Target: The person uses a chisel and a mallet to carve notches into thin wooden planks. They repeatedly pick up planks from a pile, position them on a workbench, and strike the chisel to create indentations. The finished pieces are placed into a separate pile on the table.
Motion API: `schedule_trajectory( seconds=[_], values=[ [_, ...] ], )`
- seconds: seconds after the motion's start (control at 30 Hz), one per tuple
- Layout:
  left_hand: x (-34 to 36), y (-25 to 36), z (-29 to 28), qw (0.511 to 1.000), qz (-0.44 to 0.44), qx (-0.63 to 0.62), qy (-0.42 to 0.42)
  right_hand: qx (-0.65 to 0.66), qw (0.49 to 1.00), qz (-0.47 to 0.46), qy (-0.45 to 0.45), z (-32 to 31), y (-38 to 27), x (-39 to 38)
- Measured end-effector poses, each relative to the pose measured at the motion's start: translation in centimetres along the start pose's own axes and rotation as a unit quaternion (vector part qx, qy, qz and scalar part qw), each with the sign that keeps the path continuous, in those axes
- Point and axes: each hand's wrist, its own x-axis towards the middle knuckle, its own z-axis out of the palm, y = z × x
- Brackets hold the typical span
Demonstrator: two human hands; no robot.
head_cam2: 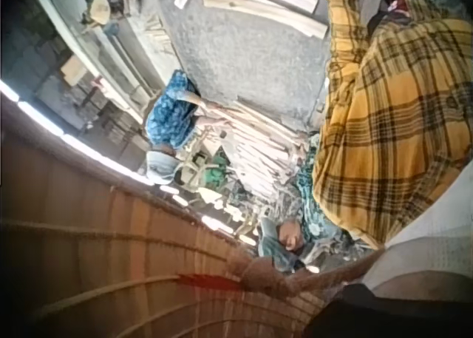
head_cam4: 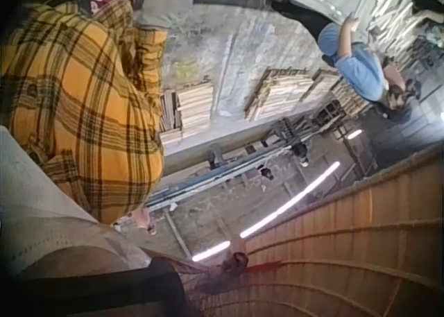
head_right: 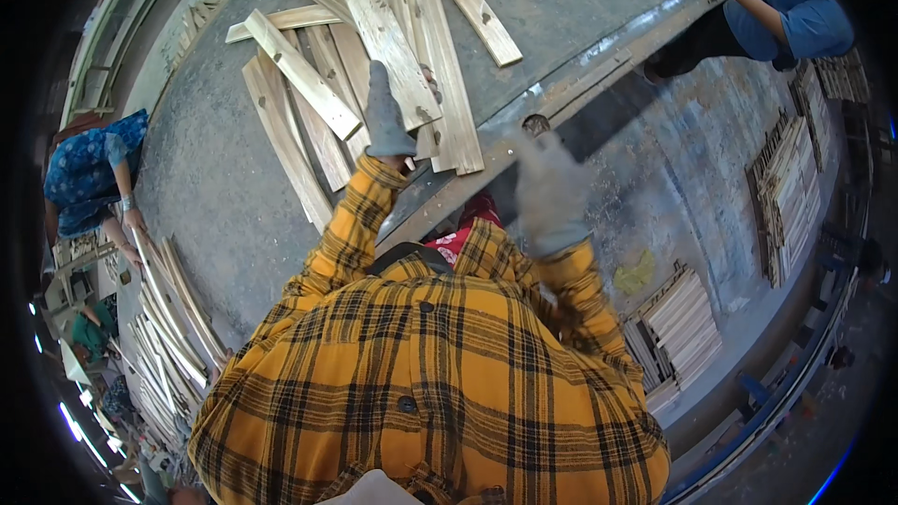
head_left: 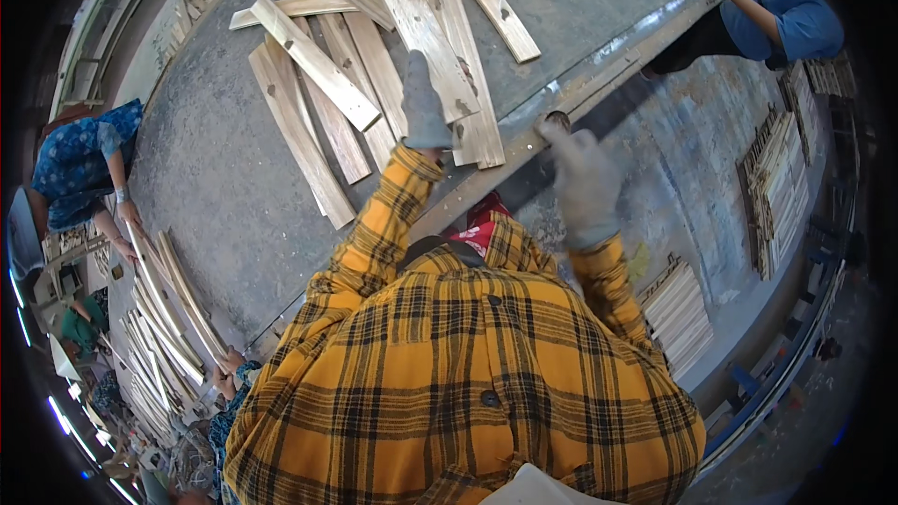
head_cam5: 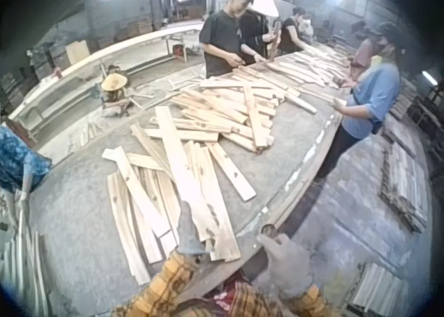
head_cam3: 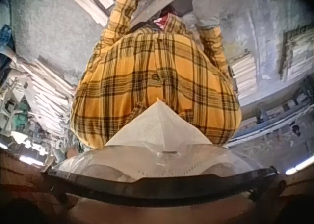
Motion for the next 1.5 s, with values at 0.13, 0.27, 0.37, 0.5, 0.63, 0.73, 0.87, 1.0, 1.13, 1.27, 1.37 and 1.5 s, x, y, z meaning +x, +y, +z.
schedule_trajectory(
  seconds=[0.13, 0.27, 0.37, 0.5, 0.63, 0.73, 0.87, 1.0, 1.13, 1.27, 1.37, 1.5],
  values=[
    [-0.6, 0.3, 0.0, 0.995, -0.079, 0.053, -0.030, -0.109, 0.990, 0.065, -0.060, 0.4, 7.2, 2.2],
    [-1.2, -0.1, 0.3, 0.979, -0.124, 0.161, -0.017, -0.152, 0.970, 0.060, -0.182, 3.2, 9.7, 4.2],
    [-1.4, 0.0, 0.5, 0.969, -0.131, 0.207, -0.034, -0.170, 0.956, 0.054, -0.234, 4.3, 9.4, 5.0],
    [-1.1, -0.1, 0.3, 0.970, -0.142, 0.196, -0.028, -0.097, 0.962, 0.051, -0.252, 3.6, 9.2, 5.0],
    [-1.2, 0.4, 0.3, 0.977, -0.130, 0.165, -0.040, 0.080, 0.951, 0.119, -0.274, 2.2, 10.5, 4.9],
    [-1.3, 0.7, 0.8, 0.978, -0.148, 0.145, 0.000, 0.265, 0.889, 0.226, -0.298, 0.1, 9.3, 4.4],
    [-0.3, 0.4, 0.2, 0.983, -0.155, 0.095, -0.033, 0.345, 0.938, -0.030, -0.007, 0.3, 2.3, 2.8],
    [-0.4, 1.0, 0.3, 0.982, -0.163, 0.040, -0.092, 0.194, 0.970, -0.129, 0.069, 0.9, -0.4, 2.6],
    [-0.3, 1.5, 0.6, 0.982, -0.175, 0.018, -0.074, 0.155, 0.973, -0.159, 0.068, 1.3, -0.8, 2.2],
    [-0.2, 1.4, 0.3, 0.983, -0.164, 0.023, -0.076, 0.182, 0.966, -0.168, 0.073, 1.7, -0.4, 1.8],
    [0.1, 1.0, 0.2, 0.985, -0.152, 0.039, -0.074, 0.171, 0.972, -0.137, 0.081, 1.7, -0.9, 2.2],
    [-0.1, 1.1, 0.2, 0.984, -0.159, 0.038, -0.071, 0.164, 0.976, -0.137, 0.045, 1.9, -1.3, 1.6]
  ],
)
